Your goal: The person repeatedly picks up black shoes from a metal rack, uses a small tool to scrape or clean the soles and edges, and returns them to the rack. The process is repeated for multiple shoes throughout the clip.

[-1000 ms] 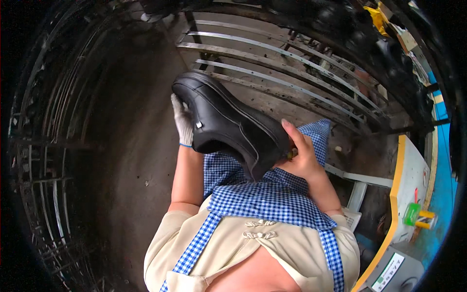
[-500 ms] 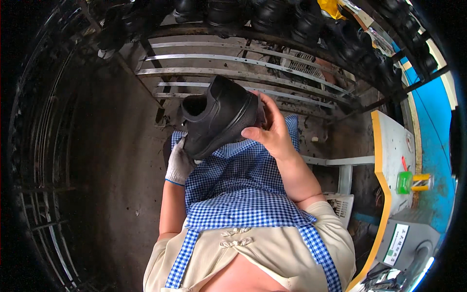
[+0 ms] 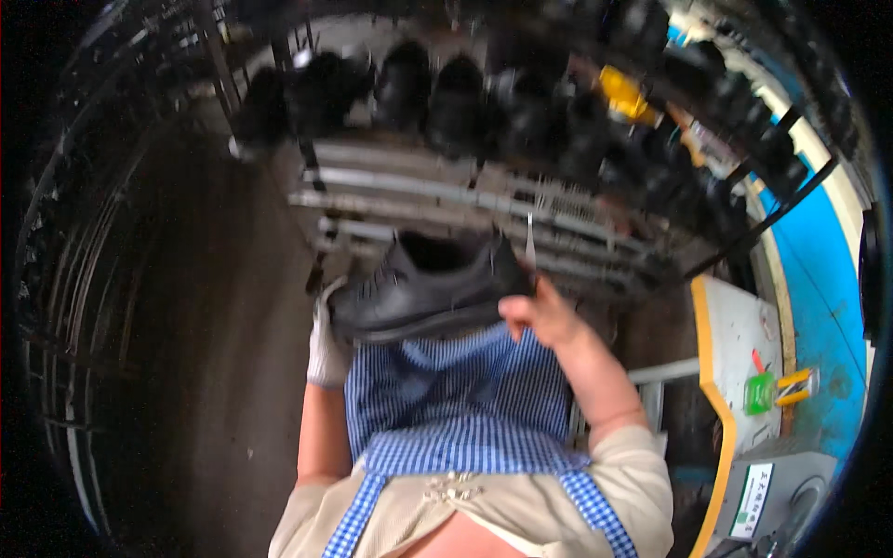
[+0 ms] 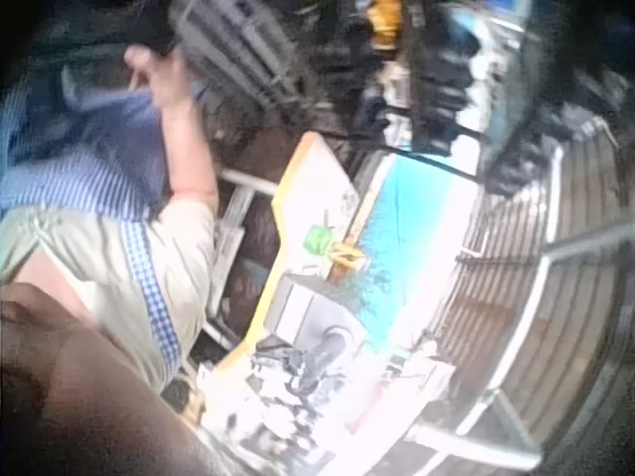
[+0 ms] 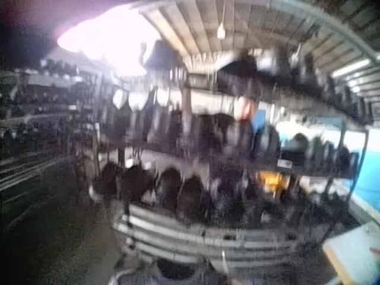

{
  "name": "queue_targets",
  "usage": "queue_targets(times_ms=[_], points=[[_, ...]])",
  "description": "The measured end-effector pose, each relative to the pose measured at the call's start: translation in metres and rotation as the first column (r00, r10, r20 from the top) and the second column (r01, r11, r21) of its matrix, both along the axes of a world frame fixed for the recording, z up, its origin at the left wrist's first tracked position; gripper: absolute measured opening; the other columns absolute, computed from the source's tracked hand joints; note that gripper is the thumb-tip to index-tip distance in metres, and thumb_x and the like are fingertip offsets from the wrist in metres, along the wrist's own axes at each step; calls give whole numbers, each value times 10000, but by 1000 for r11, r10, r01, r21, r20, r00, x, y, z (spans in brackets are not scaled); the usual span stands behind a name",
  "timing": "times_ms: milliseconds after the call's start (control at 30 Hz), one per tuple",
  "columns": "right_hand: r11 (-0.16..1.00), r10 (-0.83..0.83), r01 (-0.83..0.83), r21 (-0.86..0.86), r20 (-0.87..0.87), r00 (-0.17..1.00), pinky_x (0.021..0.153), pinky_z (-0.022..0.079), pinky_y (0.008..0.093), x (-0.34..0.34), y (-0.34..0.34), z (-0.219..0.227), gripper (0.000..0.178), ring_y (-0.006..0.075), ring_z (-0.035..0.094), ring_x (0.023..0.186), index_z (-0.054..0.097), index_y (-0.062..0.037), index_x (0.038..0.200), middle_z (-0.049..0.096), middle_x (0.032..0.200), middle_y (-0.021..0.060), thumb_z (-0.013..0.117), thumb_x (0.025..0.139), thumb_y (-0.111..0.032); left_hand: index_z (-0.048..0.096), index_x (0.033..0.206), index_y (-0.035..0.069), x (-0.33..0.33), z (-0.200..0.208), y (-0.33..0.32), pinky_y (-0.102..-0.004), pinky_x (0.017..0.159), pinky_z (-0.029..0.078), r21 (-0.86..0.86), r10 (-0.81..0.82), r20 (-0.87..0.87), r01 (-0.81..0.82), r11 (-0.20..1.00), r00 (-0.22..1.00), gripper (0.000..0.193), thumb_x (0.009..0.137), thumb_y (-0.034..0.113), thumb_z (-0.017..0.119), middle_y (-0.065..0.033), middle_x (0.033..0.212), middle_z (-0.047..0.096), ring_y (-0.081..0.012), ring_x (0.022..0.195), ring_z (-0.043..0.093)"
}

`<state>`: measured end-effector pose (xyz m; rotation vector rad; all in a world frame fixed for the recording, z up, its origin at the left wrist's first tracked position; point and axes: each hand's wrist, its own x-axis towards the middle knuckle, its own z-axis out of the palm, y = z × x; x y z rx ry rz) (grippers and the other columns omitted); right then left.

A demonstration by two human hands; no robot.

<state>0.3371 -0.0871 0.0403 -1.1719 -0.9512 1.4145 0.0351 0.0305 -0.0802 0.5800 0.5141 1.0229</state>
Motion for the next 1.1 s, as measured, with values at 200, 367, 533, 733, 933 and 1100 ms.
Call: queue_targets(times_ms=[200, 367, 533, 733, 933, 1100], points=[[887, -255, 261, 381, -68, 965, 468, 543, 298, 5, -6, 84, 694, 214, 647, 675, 430, -22, 1341, 648, 1014, 122, 640, 681, 18, 516, 1267, 85, 8, -32, 16, -266, 598, 497, 18, -9, 108, 7, 1000, 994, 488, 972, 472, 485, -26, 898, 623, -137, 774, 597], [300, -458, 240, 923, -81, 885, 441, 530, 286, 12, 3, 180, 600, 262, 658, 701, 434, -41, 1323, 620, 1093, 173, 657, 791, -203, 538, 1262, 89, 24, -72, 15, -318, 614, 495, -108, -191, 121, 204, 973, 974, 423, 965, 390, 536, -10, 901, 590, -149, 767, 567], [135, -719, 133, 982, 4, 695, 477, 470, 242, -21, 86, 301, 417, 124, 576, 527, 566, -6, 1122, 661, 919, 71, 707, 829, -267, 505, 1284, 72, 9, -100, 8, -334, 655, 498, -225, -122, 128, 149, 963, 984, 405, 979, 337, 517, -19, 887, 559, -172, 743, 555], [78, -887, 132, 988, 8, 462, 520, 527, 306, -59, 165, 383, 677, 214, 655, 577, 489, 57, 1245, 674, 902, 174, 780, 773, -331, 494, 1307, 63, 15, -104, 7, -351, 743, 529, -138, -191, 158, 213, 967, 969, 434, 950, 301, 561, -65, 1056, 611, -205, 834, 603], [154, -947, 56, 987, 163, -278, 786, 531, 398, -37, 231, 421, 955, 284, 703, 720, 477, 91, 1267, 698, 870, 215, 666, 732, -677, 489, 1310, 56, 11, -107, 9, -377, 774, 514, -87, -232, 228, 257, 963, 946, 519, 889, 310, 652, -73, 1029, 609, -230, 891, 603], [236, -922, 274, 932, 304, -240, 798, 518, 401, -47, 239, 429, 728, 308, 695, 812, 566, 44, 1184, 701, 805, 188, 634, 816, -580, 478, 1316, 57, 5, -98, 14, -396, 797, 512, -120, -225, 230, 257, 959, 947, 534, 884, 320, 652, -77, 1037, 596, -229, 901, 590]])
